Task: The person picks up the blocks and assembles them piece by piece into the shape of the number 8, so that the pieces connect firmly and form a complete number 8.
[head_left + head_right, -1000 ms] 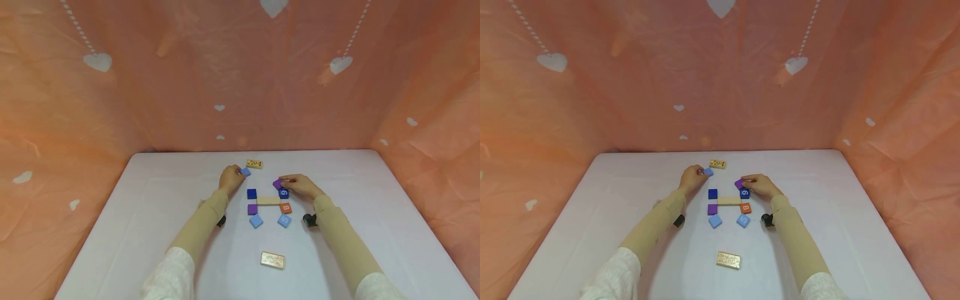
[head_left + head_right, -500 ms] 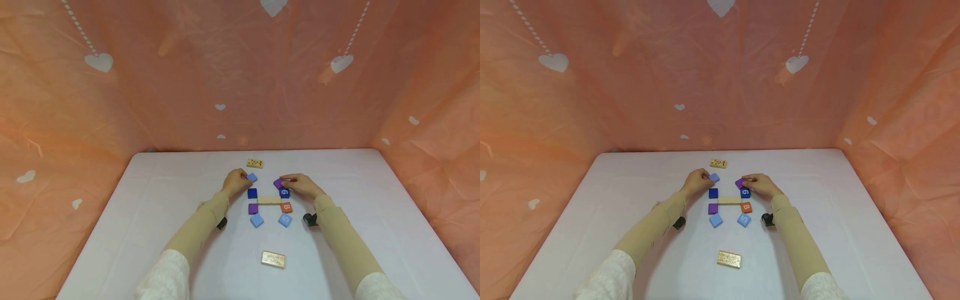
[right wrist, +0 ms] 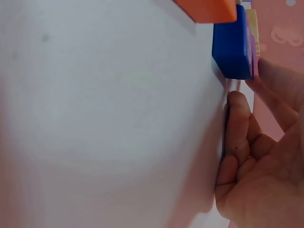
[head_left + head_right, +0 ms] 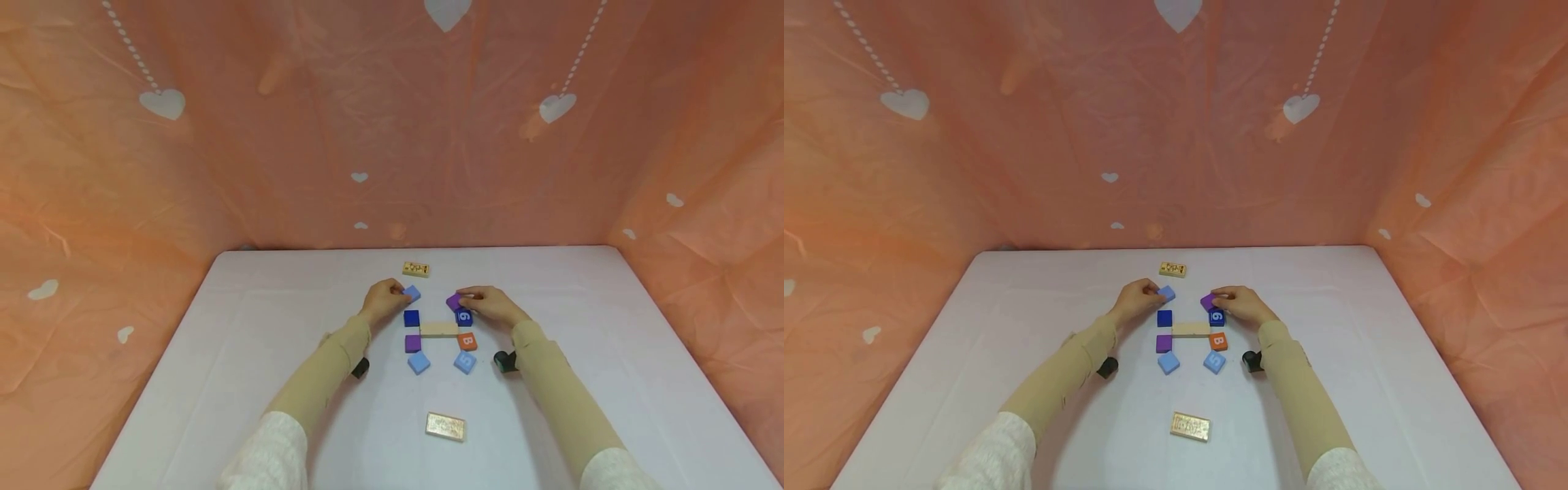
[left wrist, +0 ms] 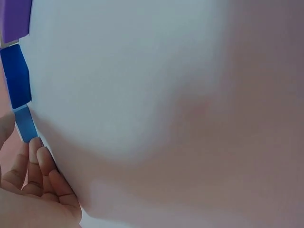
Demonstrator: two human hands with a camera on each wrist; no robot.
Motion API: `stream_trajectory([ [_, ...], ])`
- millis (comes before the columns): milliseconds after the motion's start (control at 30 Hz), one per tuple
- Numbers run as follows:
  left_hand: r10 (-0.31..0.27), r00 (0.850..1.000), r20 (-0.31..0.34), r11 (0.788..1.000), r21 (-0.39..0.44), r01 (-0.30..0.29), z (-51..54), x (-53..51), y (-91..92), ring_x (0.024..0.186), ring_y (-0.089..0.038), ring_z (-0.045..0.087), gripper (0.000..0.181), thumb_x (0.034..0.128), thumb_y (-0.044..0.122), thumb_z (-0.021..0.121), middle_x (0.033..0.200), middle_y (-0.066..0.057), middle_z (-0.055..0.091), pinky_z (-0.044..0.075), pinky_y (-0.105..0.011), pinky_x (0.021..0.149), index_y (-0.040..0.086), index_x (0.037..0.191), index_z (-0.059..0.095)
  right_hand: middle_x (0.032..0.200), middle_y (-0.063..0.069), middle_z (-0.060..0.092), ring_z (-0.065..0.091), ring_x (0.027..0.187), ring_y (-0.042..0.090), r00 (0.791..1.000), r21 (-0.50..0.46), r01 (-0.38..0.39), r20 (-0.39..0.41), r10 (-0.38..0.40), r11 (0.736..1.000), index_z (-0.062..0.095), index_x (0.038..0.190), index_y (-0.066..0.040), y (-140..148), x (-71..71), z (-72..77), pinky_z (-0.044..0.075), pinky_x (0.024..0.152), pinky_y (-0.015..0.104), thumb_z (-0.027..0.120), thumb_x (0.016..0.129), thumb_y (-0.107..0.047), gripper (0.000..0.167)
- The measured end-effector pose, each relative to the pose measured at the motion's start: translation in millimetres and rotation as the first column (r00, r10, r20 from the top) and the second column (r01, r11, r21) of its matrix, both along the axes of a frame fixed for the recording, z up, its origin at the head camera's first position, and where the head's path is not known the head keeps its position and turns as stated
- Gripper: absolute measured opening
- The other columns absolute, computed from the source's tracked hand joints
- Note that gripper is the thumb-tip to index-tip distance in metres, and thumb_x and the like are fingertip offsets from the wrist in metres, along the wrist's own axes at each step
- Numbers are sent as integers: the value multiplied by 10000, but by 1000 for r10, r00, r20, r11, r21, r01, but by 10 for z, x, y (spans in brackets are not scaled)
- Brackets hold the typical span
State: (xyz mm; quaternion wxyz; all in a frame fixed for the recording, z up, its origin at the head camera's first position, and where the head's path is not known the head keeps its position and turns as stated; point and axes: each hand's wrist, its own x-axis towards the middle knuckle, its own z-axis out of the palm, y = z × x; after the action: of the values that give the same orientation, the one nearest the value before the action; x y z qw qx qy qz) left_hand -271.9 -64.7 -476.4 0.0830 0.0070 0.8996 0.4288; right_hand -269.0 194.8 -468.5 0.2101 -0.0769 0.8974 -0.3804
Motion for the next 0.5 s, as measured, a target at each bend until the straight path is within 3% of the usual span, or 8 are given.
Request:
stream_trajectory([
  [500,21,1000,3,1000,6,-21,2,43,29,843,-174,585,214,819,252,685,893,-70,686,436,-270,776,69,929,672,1430,177,424,332,1345,396,1000,10,7,-2,-7,1000,495,1349,-173,-7,3,-15,236,1086,575,464,965,-323,413],
])
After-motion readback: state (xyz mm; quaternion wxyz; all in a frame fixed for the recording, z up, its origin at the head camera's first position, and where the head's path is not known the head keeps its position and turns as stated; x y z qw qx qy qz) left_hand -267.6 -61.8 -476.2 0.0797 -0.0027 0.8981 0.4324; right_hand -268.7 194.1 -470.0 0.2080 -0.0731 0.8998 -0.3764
